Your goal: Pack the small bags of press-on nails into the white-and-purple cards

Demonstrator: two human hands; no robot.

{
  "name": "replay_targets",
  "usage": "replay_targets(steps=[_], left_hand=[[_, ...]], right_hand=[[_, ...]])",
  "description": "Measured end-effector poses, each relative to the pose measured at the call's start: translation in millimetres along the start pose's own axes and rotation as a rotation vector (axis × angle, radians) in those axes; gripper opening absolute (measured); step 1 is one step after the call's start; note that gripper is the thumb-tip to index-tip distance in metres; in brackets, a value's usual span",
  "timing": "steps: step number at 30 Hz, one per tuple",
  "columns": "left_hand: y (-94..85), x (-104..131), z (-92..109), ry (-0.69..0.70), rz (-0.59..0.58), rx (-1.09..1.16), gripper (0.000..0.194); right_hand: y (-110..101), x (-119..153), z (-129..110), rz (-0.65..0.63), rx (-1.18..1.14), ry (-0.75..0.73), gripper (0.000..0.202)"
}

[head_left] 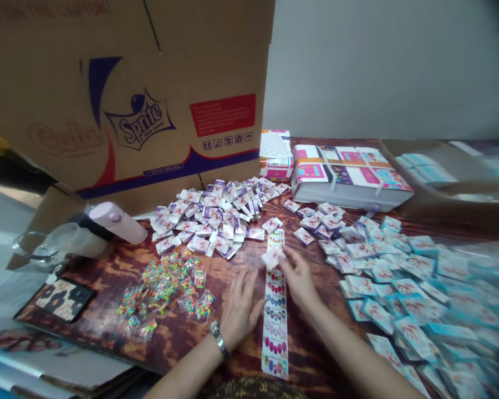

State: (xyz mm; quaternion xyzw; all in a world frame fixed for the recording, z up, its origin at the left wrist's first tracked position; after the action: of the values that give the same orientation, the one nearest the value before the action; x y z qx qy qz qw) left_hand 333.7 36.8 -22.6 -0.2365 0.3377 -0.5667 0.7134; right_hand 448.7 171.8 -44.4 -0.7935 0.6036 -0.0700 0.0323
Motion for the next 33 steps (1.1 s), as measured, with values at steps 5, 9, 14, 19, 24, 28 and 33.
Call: replay_targets(steps=[5,9,14,19,24,28,33], left_hand=[[28.1,17.2,2.7,0.095,-0.231,-0.103,0.048],[41.0,26.7,-1.7,0.102,-0.262,-0.189,0.053],[43.0,26.6,-5.5,0.108,-0.304,-0.202,0.056],[41.2,24.4,-6.3,0.078,-0.302,-0.155,0.057],[24.9,10.6,-7.3,0.043,-0.203,0.01,0.073],[4.1,-8.8,-2.8,0.046,-0.096,0.203,0.067],[2.2,-16.6,-8.0,-0.215,-0.036,0.631,0.021]], right_hand=[[-40.9,-33.2,7.7,0.159,-0.106,0.027,0.052],[-31.3,-8.8,15.7,-0.373,0.504,-0.269,0.06],[-22.4,17.2,32.9,-0.582,0.947,-0.555,0.06],[-19.9,20.8,31.1,-0.53,1.011,-0.59,0.04],[-18.4,30.2,-6.0,-0.552,0.927,-0.495,0.021],[-19.0,31.1,-60.1,-0.648,0.738,-0.475,0.021],[-22.6,25.9,-99.9,-0.387,0.671,-0.597,0.019]])
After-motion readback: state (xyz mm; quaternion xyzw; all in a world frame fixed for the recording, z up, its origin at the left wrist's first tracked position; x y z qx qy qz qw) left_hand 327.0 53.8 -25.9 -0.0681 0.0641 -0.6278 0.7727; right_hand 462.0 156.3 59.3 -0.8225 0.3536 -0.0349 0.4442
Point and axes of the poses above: each hand's wrist, its own x-axis away from the middle knuckle, its own y-axis out of the palm, z = x × y, the point moved 4 cm from there along -x, towards the middle knuckle, and after that the axes turned 8 degrees about x, right-handed, at the moved point
